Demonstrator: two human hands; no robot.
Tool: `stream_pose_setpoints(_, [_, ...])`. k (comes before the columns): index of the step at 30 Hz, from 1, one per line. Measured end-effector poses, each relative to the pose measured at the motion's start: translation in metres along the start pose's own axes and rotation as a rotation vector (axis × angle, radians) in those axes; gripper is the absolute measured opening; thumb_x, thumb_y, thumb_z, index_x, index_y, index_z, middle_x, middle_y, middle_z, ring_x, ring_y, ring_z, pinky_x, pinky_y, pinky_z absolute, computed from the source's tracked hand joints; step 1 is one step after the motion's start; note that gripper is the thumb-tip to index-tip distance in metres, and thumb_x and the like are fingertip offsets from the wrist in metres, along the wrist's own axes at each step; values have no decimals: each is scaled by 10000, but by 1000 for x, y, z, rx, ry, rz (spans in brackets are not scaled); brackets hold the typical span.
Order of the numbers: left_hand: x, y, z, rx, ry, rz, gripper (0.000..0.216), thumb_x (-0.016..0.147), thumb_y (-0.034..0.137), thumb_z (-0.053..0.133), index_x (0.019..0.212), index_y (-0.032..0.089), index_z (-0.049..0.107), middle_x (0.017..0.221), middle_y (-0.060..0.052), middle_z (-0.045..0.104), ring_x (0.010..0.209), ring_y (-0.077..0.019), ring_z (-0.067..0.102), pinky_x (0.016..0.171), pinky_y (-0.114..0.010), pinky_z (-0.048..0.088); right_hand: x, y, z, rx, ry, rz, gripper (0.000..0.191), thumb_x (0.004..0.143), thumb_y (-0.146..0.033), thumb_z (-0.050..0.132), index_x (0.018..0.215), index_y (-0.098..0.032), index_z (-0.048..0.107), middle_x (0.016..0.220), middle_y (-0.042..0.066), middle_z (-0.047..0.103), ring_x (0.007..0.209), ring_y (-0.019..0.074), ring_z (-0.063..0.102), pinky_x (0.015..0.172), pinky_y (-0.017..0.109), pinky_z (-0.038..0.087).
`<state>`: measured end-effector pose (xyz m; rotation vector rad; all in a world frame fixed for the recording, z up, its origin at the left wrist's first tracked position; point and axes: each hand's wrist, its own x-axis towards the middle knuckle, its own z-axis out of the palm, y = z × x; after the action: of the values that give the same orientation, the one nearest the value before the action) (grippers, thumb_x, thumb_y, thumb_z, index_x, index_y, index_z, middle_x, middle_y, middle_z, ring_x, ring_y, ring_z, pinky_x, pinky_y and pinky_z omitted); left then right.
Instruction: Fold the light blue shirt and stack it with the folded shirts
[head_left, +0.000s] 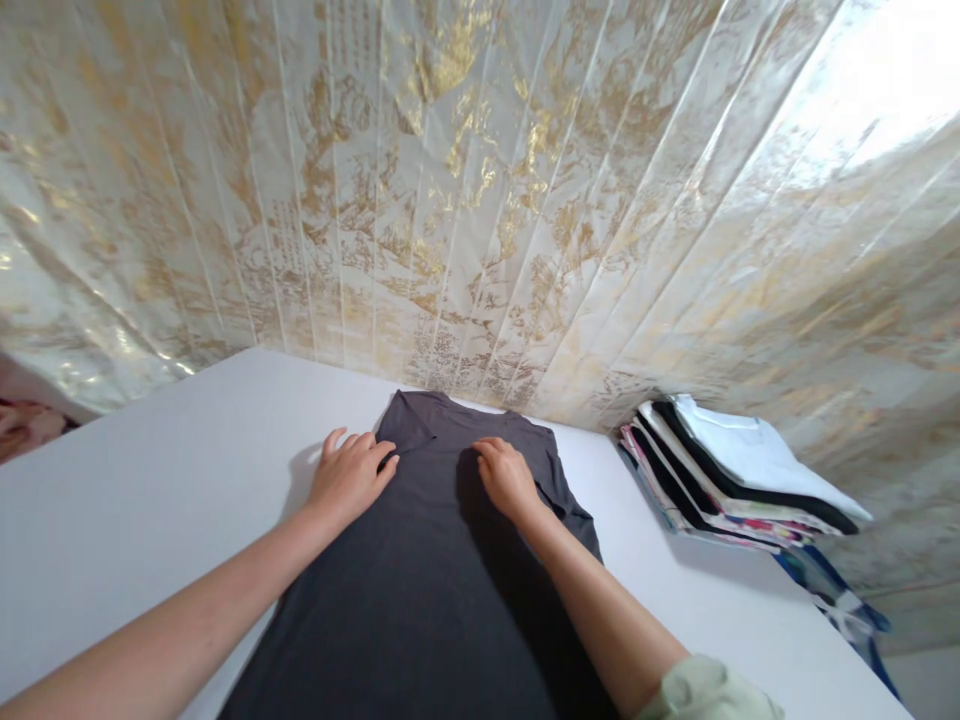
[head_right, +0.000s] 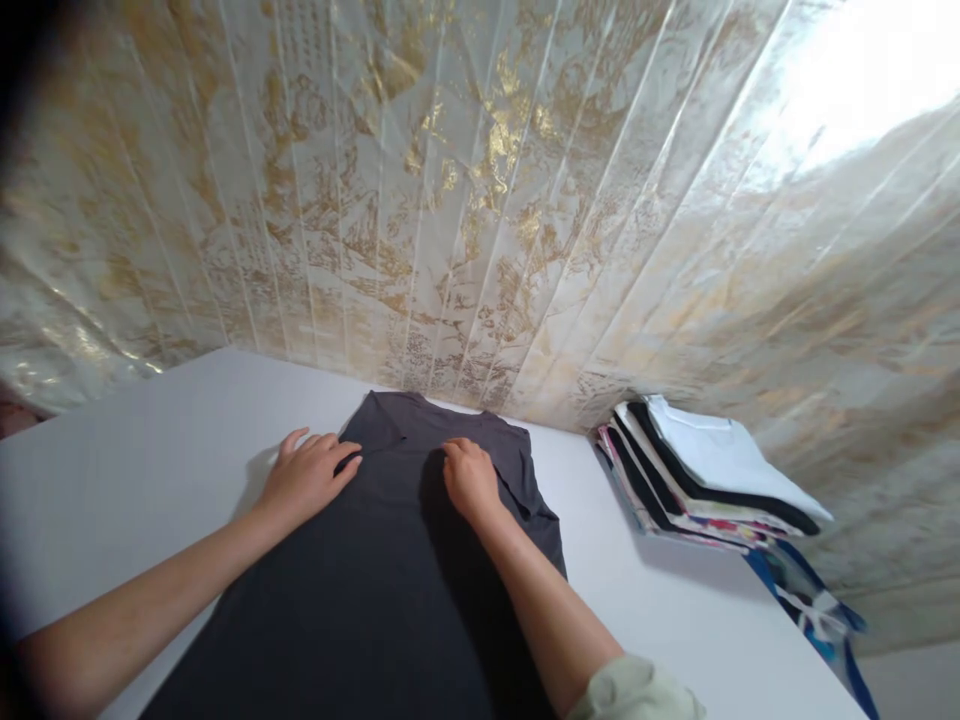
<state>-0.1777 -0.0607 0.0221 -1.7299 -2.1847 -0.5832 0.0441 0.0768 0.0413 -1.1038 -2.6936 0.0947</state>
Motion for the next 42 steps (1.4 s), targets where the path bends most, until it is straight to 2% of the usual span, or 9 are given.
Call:
stream_pose_setpoints(3, [1, 1, -1, 15, 4, 5, 346, 917, 341, 401, 978, 226, 721, 870, -72, 691, 893, -237, 636, 1066, -485, 247, -9, 44, -5, -73, 63, 249, 438, 942, -192, 343, 1330, -132, 537, 1354, 113, 544, 1213, 198, 507, 1029, 279, 341])
stream_pose_setpoints(6, [2, 1, 0, 46, 4, 8, 347, 918, 343, 400, 990, 231, 721, 877, -70, 699, 884, -234, 638, 1072, -485, 243, -19, 71, 3, -132, 14, 392, 493, 963, -279, 341, 1414, -104, 438, 1448, 133, 454, 1318, 212, 417, 1077, 322, 299])
stream_pose_setpoints(10, [-1, 2, -1, 72, -17, 17, 355, 924, 346, 395, 1023, 230, 715, 902, -71, 707, 895, -236, 637, 1084, -497, 229, -28, 79, 18, -147, -40, 399, 565, 983, -421, 296, 1489, -172, 323, 1547, 91, 305, 1421, 207, 250, 1127, 394, 207])
stream_pose_setpoints(14, [0, 8, -11, 99, -51, 14, 356, 921, 362, 404, 1023, 218, 714, 914, -85, 705, 904, -255, 632, 1087, -530, 219, -27, 79, 21, -129, -68, 389, 566, 986, -461, 261, 1505, -237, 287, 1563, 70, 272, 1434, 201, 210, 1130, 410, 175])
stream_pose_setpoints(19, [38, 28, -12, 75, -77, 51, 356, 928, 274, 361, 1034, 184, 689, 1020, -108, 679, 988, -250, 607, 1014, -429, 367, -26, 82, 22, -124, -72, 402, 565, 983, -478, 266, 1508, -270, 274, 1573, 62, 246, 1438, 209, 197, 1129, 426, 161])
stream_pose_setpoints(24, [77, 36, 24, 66, -196, -83, 399, 927, 198, 316, 1135, 81, 636, 1193, -181, 633, 1129, -260, 577, 961, -362, 431, -28, 81, 21, -112, -59, 388, 560, 983, -470, 277, 1504, -266, 288, 1566, 71, 264, 1436, 216, 203, 1126, 431, 170])
stream_pose_setpoints(29, [74, 30, 55, 83, -278, -107, 569, 951, 382, 313, 1399, 53, 434, 1501, -192, 372, 1385, -291, 349, 1121, -438, 273, -28, 81, 21, -110, -59, 389, 566, 982, -465, 274, 1507, -254, 283, 1570, 75, 251, 1437, 219, 200, 1128, 440, 163])
stream_pose_setpoints(34, [71, 28, 56, 53, -296, -91, 590, 950, 451, 291, 1425, 127, 423, 1519, -161, 350, 1402, -277, 326, 1125, -454, 249, -21, 75, 14, -114, -81, 400, 553, 974, -427, 314, 1483, -214, 340, 1558, 98, 278, 1430, 241, 220, 1129, 473, 161])
stream_pose_setpoints(42, [68, 29, 56, 53, -254, -84, 592, 951, 502, 306, 1420, 168, 444, 1511, -160, 370, 1392, -288, 341, 1124, -445, 226, 43, 5, 14, 54, -51, 17, 502, 970, -411, 356, 1431, -221, 411, 1507, 66, 389, 1374, 186, 332, 1122, 391, 236])
